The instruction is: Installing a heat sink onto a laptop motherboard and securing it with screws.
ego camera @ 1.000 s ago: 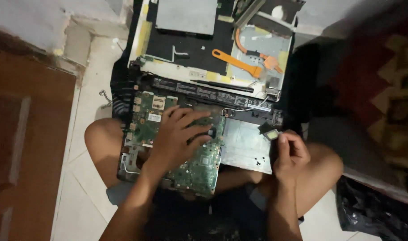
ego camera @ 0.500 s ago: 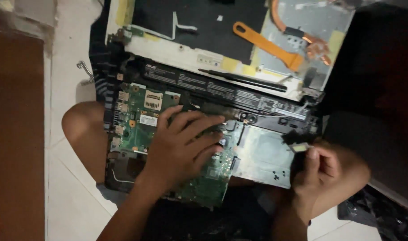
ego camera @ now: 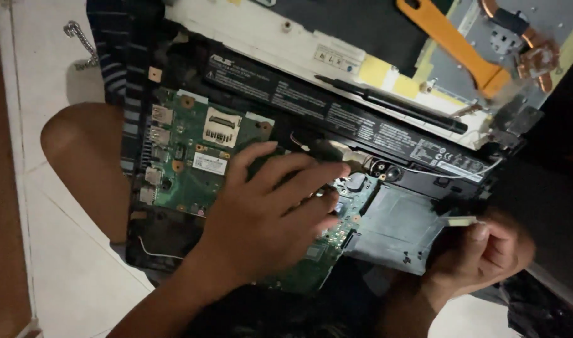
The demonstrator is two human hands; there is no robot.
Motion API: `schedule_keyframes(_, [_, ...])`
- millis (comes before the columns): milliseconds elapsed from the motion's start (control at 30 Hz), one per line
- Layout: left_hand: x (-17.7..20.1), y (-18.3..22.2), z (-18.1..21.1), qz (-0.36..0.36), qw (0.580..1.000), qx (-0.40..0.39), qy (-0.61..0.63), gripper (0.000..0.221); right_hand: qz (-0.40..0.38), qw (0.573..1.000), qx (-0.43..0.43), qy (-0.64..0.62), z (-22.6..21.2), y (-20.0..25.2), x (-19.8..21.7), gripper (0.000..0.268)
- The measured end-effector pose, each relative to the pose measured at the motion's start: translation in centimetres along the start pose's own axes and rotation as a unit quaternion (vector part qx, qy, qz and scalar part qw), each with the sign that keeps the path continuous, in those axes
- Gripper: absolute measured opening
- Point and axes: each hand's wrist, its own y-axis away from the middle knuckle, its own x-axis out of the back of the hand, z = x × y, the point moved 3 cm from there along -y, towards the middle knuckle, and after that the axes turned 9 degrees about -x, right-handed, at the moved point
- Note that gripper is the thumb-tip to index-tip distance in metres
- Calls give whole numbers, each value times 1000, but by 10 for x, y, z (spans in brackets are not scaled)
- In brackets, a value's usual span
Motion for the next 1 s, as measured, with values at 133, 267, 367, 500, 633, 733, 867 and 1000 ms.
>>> schedule_keyframes(133, [0, -2, 1, -24, 1000, 8, -10, 17, -37, 997, 60, 34, 1, -7, 2, 45])
schedule_keyframes(267, [1, -6, 4, -20, 999, 21, -17, 20, -30, 995, 66, 63, 8, -5, 9, 38])
schedule_keyframes(367, [-2, -4, 3, -23, 999, 23, -13, 18, -45, 998, 40, 18, 6, -6, 4, 39])
schedule_keyframes(500, [-5, -2, 4, -6, 999, 8, -54, 13, -51, 998, 6, 34, 0, -4, 5, 30])
schedule_keyframes(633, [-2, -3, 6, 19, 999, 1, -29, 8, -81, 995, -21, 59, -48, -3, -5, 21])
schedule_keyframes(733, [-1, -3, 6, 39, 999, -13, -20, 13, -91, 991, -60, 71, -62, -3, -5, 19])
schedule_keyframes(867, [-5, 1, 5, 92, 995, -23, 0, 18, -53, 976, -3, 211, -49, -5, -5, 15])
schedule_keyframes(1000, [-10, 5, 3, 112, 993, -38, -4, 17, -70, 997, -8, 23, -12, -16, -10, 10])
